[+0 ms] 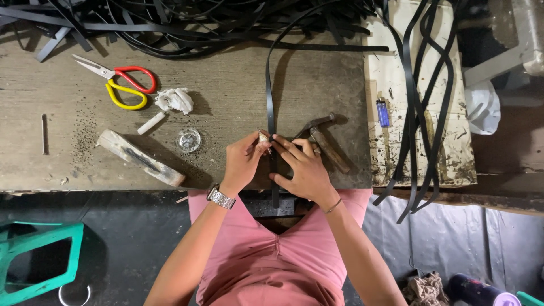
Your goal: Using a hammer and a manual punch to create a series of holes in a long leather strap on a workbench.
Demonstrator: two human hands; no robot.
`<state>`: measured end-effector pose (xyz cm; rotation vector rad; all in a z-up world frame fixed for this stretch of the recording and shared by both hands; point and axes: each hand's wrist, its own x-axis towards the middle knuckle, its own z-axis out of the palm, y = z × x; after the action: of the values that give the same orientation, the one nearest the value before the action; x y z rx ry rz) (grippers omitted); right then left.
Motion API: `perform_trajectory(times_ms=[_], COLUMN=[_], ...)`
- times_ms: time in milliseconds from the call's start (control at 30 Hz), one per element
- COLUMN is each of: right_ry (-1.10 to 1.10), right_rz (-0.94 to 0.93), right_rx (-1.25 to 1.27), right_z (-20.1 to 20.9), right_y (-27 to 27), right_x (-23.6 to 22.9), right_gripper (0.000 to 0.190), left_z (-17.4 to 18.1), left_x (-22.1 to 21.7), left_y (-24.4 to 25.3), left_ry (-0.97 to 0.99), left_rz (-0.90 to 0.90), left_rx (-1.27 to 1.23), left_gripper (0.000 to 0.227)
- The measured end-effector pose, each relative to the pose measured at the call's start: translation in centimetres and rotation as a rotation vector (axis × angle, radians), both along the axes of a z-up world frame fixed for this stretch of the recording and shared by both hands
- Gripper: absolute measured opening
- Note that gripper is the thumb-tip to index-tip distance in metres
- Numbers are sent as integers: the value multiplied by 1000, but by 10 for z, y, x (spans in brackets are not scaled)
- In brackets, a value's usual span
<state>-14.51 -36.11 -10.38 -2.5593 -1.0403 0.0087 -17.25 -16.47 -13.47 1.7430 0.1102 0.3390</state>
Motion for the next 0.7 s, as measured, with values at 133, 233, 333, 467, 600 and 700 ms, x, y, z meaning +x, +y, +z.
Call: perform_trajectory(times_ms=[133,233,333,467,600,700], right_ry=[-6,-25,-34,-19,-21,-37], right_rz=[2,5,9,4,-6,-9], right_rx=[-9,-26,-23,-18,-19,-11], right_z=[0,-3,-3,-3,-10,-5], right_y=[0,-1,-1,0,-1,0], right_x=[0,1,1,0,1,0], right_gripper=[72,74,73,74,76,75], left_z=[3,0,0,-1,-12,-4], left_x=[0,0,0,0,1,0], left_y=[-1,-2,-2,-2,1,0], left_ry=[3,-27,-25,-30,-19,-23], left_rz=[5,14,8,10,-9,-10], left_rx=[17,59,55,31,-5,-16], left_gripper=[22,25,24,24,22,23])
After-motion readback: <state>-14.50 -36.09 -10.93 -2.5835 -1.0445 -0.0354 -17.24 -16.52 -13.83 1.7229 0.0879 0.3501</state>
